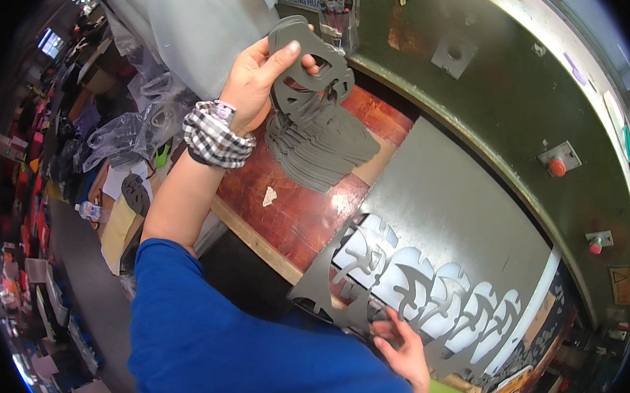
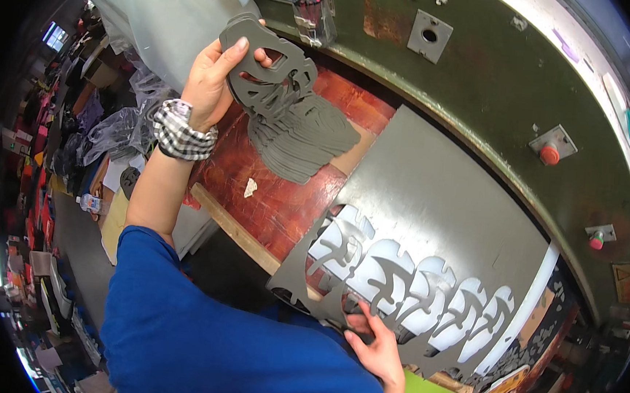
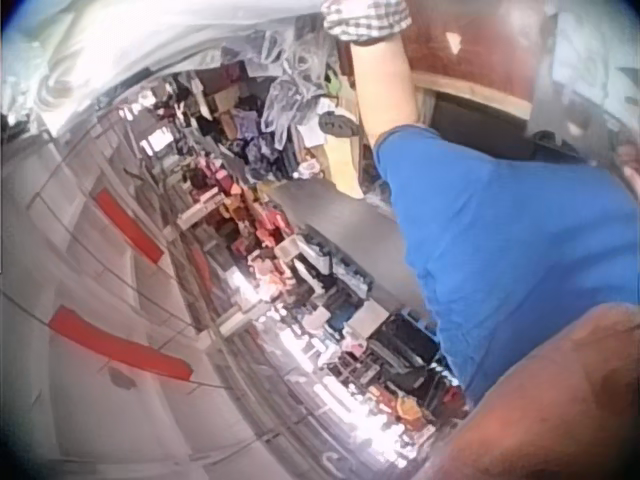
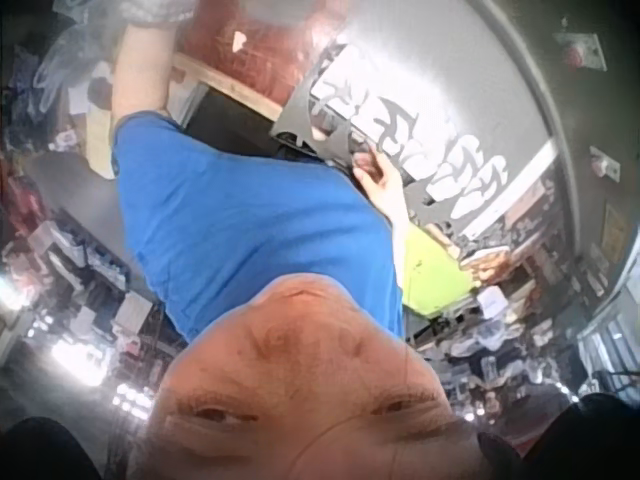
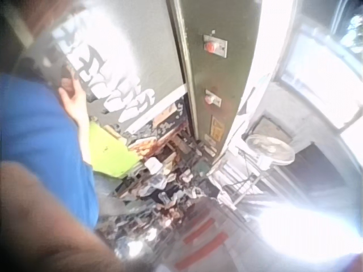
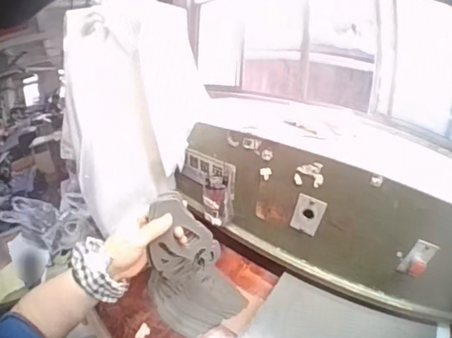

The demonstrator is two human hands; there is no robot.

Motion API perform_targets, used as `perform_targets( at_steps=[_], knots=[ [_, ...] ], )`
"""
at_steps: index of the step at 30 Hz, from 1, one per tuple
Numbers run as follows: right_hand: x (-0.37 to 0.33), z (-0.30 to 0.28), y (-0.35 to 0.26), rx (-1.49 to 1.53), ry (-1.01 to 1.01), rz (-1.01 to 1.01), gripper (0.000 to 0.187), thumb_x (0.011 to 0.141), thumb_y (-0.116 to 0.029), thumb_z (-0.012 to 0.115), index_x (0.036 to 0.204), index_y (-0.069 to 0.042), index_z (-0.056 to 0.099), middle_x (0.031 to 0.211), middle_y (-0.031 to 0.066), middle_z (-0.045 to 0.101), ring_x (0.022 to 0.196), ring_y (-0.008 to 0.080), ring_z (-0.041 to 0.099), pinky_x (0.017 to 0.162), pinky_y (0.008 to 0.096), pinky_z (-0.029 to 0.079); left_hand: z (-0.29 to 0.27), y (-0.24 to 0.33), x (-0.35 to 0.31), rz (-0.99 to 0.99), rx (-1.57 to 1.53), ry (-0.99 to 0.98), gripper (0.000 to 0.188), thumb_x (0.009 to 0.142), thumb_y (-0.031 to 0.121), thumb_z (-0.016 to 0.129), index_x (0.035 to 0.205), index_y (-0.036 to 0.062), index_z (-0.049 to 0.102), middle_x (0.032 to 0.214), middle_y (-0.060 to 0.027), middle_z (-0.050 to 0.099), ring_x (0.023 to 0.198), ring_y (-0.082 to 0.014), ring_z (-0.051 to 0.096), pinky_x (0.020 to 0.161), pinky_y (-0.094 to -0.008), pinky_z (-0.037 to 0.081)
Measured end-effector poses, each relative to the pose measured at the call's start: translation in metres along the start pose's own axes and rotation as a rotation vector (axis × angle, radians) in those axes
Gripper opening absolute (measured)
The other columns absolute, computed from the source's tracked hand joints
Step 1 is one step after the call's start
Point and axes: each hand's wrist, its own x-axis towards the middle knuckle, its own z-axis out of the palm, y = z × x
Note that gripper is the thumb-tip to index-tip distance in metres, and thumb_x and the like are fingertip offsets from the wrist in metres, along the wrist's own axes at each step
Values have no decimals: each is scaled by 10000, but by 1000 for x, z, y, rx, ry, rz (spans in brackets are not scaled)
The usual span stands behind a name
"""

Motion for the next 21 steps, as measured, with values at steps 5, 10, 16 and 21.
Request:
perform_targets(
  at_steps=[5,10,16,21],
  knots=[
    [-18,-23,5,261,96,31,575,835,59,645,1366,40,425,1071,171,656,985,186,634,873,292,507,-27,-20,45,226,272,321,317,977,257,554,1137,-17,545,773,-33,613,707,-121,619,673,-267,527],
    [-27,-31,13,339,184,56,555,844,56,631,1360,41,428,1031,183,666,953,207,646,859,307,512,-33,-62,62,616,773,414,305,944,211,582,1167,6,547,783,-100,667,698,-161,663,648,-295,534],
    [-31,-31,16,350,187,126,558,854,62,632,1369,32,419,1062,171,667,972,182,645,817,266,518,23,-188,18,523,1407,-406,322,755,127,633,1078,120,621,769,-47,557,752,-237,568,753,-369,457],
    [-50,-49,22,312,215,171,505,886,-10,624,1358,11,444,1084,178,664,1005,220,636,909,352,501,31,-221,1,274,1415,-426,403,735,215,724,1113,94,651,1040,-92,536,1021,-248,501,916,-410,388]
  ],
)
